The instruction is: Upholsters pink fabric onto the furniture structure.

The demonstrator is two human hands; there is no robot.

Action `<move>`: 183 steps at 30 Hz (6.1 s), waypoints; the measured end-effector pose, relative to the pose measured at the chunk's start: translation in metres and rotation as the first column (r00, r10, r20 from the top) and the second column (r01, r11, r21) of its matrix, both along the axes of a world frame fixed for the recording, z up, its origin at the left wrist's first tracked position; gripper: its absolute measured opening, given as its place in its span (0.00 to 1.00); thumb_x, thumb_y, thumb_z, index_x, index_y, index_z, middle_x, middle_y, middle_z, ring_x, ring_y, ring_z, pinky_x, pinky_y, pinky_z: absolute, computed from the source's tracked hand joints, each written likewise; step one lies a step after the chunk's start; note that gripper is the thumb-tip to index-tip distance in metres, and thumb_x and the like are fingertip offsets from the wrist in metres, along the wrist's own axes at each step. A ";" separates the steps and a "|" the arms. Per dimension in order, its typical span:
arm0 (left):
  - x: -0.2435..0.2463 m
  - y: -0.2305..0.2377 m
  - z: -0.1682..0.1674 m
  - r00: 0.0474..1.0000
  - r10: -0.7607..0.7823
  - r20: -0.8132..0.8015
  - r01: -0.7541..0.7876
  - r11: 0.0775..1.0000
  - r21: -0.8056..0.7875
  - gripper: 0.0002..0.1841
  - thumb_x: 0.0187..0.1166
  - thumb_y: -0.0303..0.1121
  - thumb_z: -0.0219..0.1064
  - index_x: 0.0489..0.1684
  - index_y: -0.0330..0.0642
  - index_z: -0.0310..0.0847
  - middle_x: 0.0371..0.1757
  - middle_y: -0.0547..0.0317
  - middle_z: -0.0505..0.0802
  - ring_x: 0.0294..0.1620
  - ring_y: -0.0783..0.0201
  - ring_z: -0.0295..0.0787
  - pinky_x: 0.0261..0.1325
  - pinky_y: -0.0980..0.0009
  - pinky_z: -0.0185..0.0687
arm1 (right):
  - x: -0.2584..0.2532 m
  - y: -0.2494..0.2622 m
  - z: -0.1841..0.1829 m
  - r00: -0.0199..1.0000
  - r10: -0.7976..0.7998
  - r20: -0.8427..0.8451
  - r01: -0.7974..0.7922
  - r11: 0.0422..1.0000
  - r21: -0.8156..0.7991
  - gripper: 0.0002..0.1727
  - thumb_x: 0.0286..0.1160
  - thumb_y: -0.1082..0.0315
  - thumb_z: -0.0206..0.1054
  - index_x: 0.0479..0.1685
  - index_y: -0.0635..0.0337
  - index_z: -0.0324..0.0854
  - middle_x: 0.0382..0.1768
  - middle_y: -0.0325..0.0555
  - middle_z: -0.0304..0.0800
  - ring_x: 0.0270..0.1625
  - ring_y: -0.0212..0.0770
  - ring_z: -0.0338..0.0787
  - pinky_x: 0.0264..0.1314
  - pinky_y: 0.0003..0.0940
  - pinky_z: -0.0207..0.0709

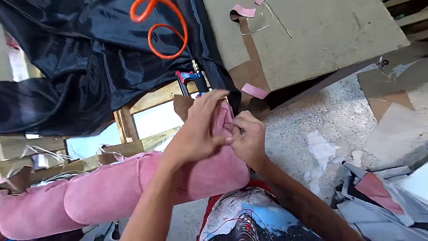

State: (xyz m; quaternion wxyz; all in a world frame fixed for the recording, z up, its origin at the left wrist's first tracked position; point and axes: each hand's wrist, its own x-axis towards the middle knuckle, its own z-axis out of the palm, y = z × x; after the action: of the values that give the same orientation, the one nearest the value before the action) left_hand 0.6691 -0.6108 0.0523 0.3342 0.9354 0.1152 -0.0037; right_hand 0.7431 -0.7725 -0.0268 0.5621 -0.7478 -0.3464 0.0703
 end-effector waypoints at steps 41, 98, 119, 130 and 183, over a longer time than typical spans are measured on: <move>0.010 0.011 -0.051 0.986 0.166 0.004 -0.166 0.984 0.066 0.26 0.76 0.65 0.67 0.47 0.51 0.92 0.51 0.62 0.95 0.58 0.58 0.91 0.63 0.55 0.85 | 0.089 0.278 -0.033 -0.267 0.958 -0.103 0.049 -0.093 -0.994 0.63 0.43 0.56 0.89 0.91 0.51 0.56 0.54 0.53 0.92 0.71 0.56 0.84 0.94 0.55 0.44; -0.116 0.009 0.026 0.911 0.266 -0.315 -0.229 0.962 0.149 0.25 0.66 0.58 0.80 0.38 0.42 0.89 0.44 0.50 0.89 0.51 0.48 0.87 0.59 0.37 0.78 | 0.090 0.069 0.096 0.415 0.862 0.292 -0.716 0.508 -0.479 0.12 0.75 0.57 0.73 0.45 0.55 0.90 0.45 0.43 0.93 0.50 0.40 0.93 0.57 0.48 0.89; -0.084 -0.002 -0.066 0.725 0.620 0.300 -0.687 0.625 0.369 0.09 0.73 0.34 0.63 0.26 0.51 0.88 0.38 0.64 0.94 0.62 0.51 0.84 0.70 0.41 0.61 | 0.008 0.090 0.004 0.611 0.699 0.373 -0.684 0.703 -0.197 0.08 0.75 0.72 0.65 0.33 0.62 0.90 0.55 0.54 0.89 0.72 0.59 0.80 0.79 0.57 0.71; -0.064 0.056 -0.040 0.811 0.349 -0.470 -0.378 0.925 0.034 0.16 0.80 0.44 0.70 0.21 0.48 0.89 0.25 0.57 0.89 0.33 0.54 0.88 0.36 0.46 0.82 | 0.257 0.063 -0.059 0.826 0.550 0.123 -0.229 0.528 -0.818 0.58 0.57 0.52 0.88 0.89 0.66 0.59 0.76 0.85 0.65 0.75 0.90 0.67 0.67 0.89 0.63; -0.069 0.105 -0.062 0.895 0.062 -0.443 -0.283 0.846 -0.453 0.07 0.70 0.29 0.70 0.22 0.41 0.87 0.29 0.50 0.90 0.35 0.50 0.88 0.37 0.46 0.82 | -0.024 0.201 0.173 0.734 0.018 -0.679 -0.675 0.132 -0.726 0.43 0.83 0.73 0.66 0.90 0.23 0.49 0.48 0.63 0.87 0.16 0.55 0.87 0.14 0.50 0.87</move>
State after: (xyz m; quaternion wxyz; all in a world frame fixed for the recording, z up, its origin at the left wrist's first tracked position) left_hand 0.5998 -0.5056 -0.0095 0.5346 0.7778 0.2633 -0.1998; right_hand 0.7193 -0.5714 0.1466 0.0140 -0.7645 -0.2334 0.6007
